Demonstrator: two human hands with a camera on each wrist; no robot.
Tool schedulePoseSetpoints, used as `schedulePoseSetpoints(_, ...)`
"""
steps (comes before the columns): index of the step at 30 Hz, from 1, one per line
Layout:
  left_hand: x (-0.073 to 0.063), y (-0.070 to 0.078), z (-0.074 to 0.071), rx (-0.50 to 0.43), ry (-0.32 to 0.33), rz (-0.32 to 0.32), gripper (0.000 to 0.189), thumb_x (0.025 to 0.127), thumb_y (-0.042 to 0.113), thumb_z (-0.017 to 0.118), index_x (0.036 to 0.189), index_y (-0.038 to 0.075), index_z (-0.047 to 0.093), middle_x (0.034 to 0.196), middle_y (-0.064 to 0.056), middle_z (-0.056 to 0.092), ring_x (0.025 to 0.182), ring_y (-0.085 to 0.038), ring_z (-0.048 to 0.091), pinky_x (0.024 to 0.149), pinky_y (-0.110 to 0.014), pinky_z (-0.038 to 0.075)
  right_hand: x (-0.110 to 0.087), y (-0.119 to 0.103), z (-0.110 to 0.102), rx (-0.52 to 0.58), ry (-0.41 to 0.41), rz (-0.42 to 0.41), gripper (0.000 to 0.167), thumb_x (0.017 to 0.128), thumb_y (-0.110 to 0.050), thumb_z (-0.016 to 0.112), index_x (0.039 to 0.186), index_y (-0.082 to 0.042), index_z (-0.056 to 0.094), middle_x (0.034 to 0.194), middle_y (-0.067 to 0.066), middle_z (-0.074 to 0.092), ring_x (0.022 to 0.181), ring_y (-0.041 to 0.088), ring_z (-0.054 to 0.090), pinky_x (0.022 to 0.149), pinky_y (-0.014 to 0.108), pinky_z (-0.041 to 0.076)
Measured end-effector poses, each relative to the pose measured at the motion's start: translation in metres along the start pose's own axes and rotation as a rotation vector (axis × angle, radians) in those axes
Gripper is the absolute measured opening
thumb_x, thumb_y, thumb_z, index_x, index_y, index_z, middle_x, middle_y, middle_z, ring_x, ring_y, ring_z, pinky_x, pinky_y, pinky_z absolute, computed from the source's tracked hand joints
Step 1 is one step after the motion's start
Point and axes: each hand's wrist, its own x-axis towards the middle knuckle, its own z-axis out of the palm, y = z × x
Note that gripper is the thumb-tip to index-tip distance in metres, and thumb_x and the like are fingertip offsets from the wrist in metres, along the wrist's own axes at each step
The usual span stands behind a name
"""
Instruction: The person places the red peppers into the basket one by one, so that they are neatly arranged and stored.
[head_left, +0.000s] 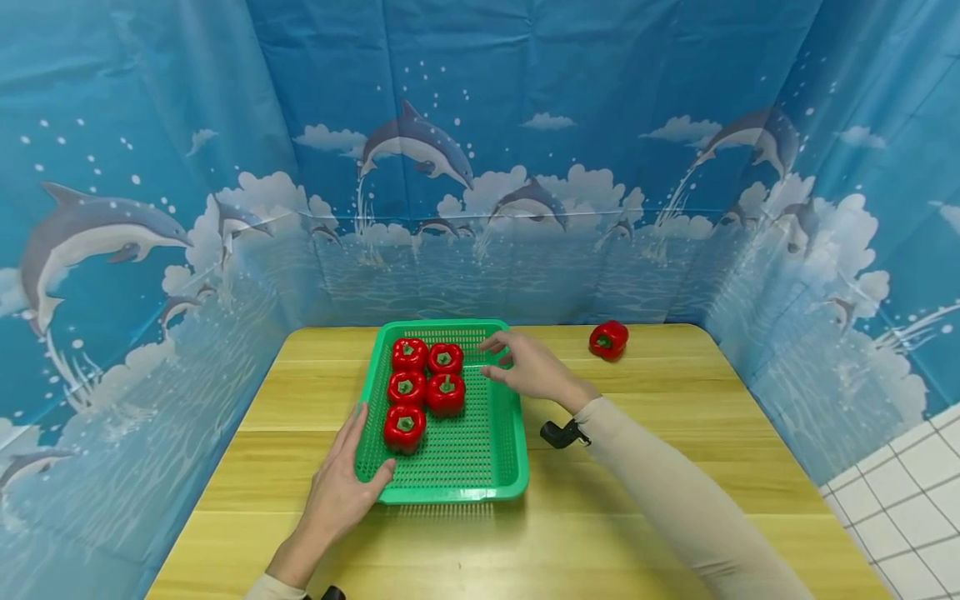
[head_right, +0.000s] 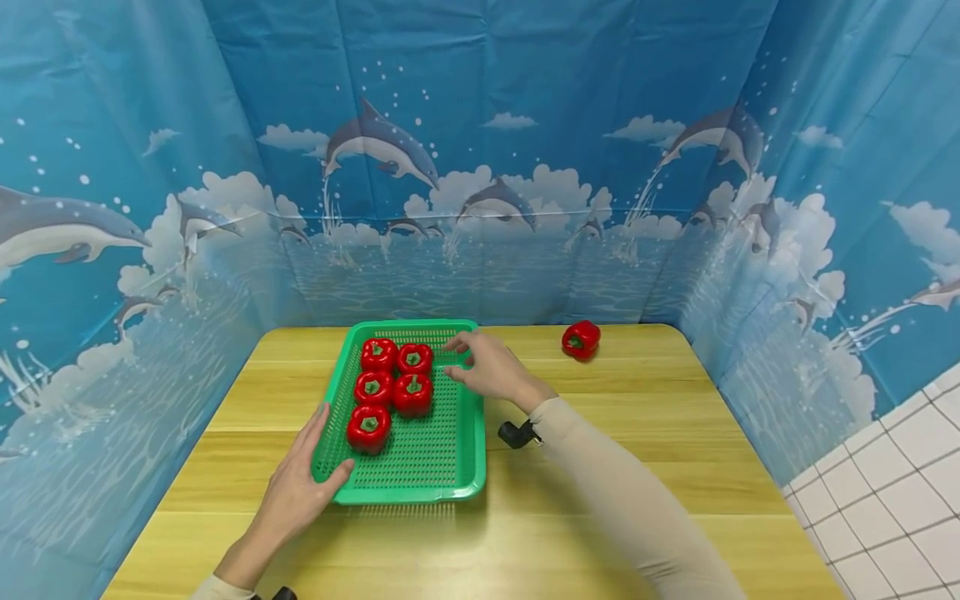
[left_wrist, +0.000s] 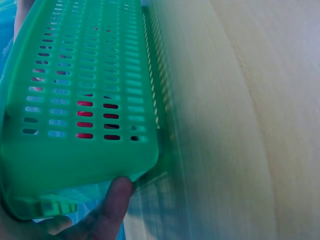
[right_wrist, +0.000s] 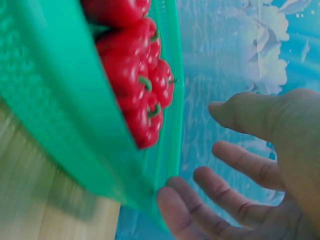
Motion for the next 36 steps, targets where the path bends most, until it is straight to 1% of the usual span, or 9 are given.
schedulePoseSetpoints(2, 0.0, 0.0, 0.0, 0.001, 0.003, 0.002, 0.1, 0.107, 0.036, 0.078, 0.188, 0.015, 0.023, 0.196, -0.016, 0.024, 0.168, -0.057, 0.045, 0.113, -0.085, 0.055, -0.001, 0.006, -0.003, -0.009, 0.02, 0.0, 0.045, 0.114, -0.027, 0.079, 0.155, -0.011, 0.071, 0.153, 0.016, 0.068, 0.133, 0.043, 0.075, 0.11, 0.056, 0.066)
schedulePoseSetpoints(7, 0.001, -0.001, 0.001, -0.004, 0.004, 0.0, 0.099, 0.108, 0.035, 0.078, 0.188, 0.016, 0.023, 0.196, -0.016, 0.024, 0.169, -0.057, 0.044, 0.111, -0.083, 0.058, -0.003, 0.023, -0.01, -0.034, 0.082, -0.015, 0.042, 0.115, -0.026, 0.077, 0.154, -0.01, 0.072, 0.148, 0.022, 0.065, 0.133, 0.044, 0.073, 0.108, 0.057, 0.066)
schedulePoseSetpoints(10, 0.001, -0.001, 0.001, -0.007, 0.003, -0.003, 0.1, 0.108, 0.035, 0.078, 0.188, 0.017, 0.023, 0.196, -0.016, 0.025, 0.169, -0.057, 0.045, 0.109, -0.081, 0.06, -0.004, 0.036, -0.013, -0.04, 0.122, -0.016, 0.043, 0.115, -0.025, 0.077, 0.155, -0.009, 0.072, 0.149, 0.023, 0.065, 0.134, 0.044, 0.071, 0.108, 0.059, 0.065)
schedulePoseSetpoints(15, 0.0, -0.001, 0.001, 0.003, 0.004, -0.004, 0.099, 0.108, 0.036, 0.078, 0.188, 0.017, 0.023, 0.196, -0.016, 0.025, 0.168, -0.058, 0.046, 0.109, -0.083, 0.059, -0.006, 0.056, -0.02, -0.047, 0.158, -0.019, 0.045, 0.116, -0.022, 0.075, 0.157, -0.005, 0.07, 0.152, 0.024, 0.063, 0.137, 0.047, 0.068, 0.113, 0.065, 0.062)
schedulePoseSetpoints(20, -0.001, -0.001, 0.001, 0.005, 0.004, -0.006, 0.1, 0.108, 0.036, 0.078, 0.189, 0.017, 0.022, 0.196, -0.016, 0.024, 0.168, -0.058, 0.046, 0.11, -0.083, 0.058, -0.01, 0.078, -0.029, -0.089, 0.192, -0.016, 0.044, 0.115, -0.024, 0.077, 0.155, -0.009, 0.072, 0.153, 0.024, 0.064, 0.139, 0.048, 0.066, 0.115, 0.067, 0.06)
schedulePoseSetpoints(24, 0.0, 0.0, 0.0, -0.002, -0.001, -0.01, 0.1, 0.108, 0.035, 0.077, 0.189, 0.018, 0.022, 0.196, -0.016, 0.024, 0.168, -0.058, 0.045, 0.111, -0.082, 0.058, -0.013, 0.096, -0.036, -0.114, 0.223, 0.013, 0.045, 0.114, -0.027, 0.077, 0.156, -0.011, 0.071, 0.156, 0.024, 0.062, 0.142, 0.048, 0.063, 0.115, 0.069, 0.058)
schedulePoseSetpoints(30, 0.0, -0.001, 0.0, 0.003, -0.001, -0.014, 0.1, 0.108, 0.037, 0.077, 0.189, 0.02, 0.021, 0.195, -0.017, 0.025, 0.167, -0.059, 0.047, 0.107, -0.08, 0.061, -0.017, 0.123, -0.044, -0.139, 0.265, 0.049, 0.049, 0.114, -0.027, 0.076, 0.159, -0.01, 0.068, 0.162, 0.026, 0.057, 0.146, 0.051, 0.058, 0.12, 0.076, 0.051)
schedulePoseSetpoints(32, 0.0, -0.001, 0.0, 0.003, 0.001, -0.012, 0.1, 0.108, 0.036, 0.078, 0.189, 0.02, 0.022, 0.195, -0.017, 0.025, 0.166, -0.059, 0.048, 0.104, -0.078, 0.064, -0.019, 0.131, -0.047, -0.143, 0.277, 0.056, 0.051, 0.114, -0.027, 0.077, 0.16, -0.008, 0.067, 0.163, 0.028, 0.055, 0.144, 0.053, 0.058, 0.117, 0.076, 0.05)
schedulePoseSetpoints(36, 0.001, -0.001, 0.0, 0.003, 0.005, -0.007, 0.1, 0.107, 0.035, 0.078, 0.189, 0.019, 0.022, 0.195, -0.017, 0.025, 0.165, -0.06, 0.049, 0.095, -0.071, 0.068, -0.024, 0.146, -0.052, -0.148, 0.291, 0.066, 0.053, 0.114, -0.026, 0.078, 0.162, -0.007, 0.065, 0.167, 0.031, 0.052, 0.151, 0.056, 0.051, 0.12, 0.08, 0.046)
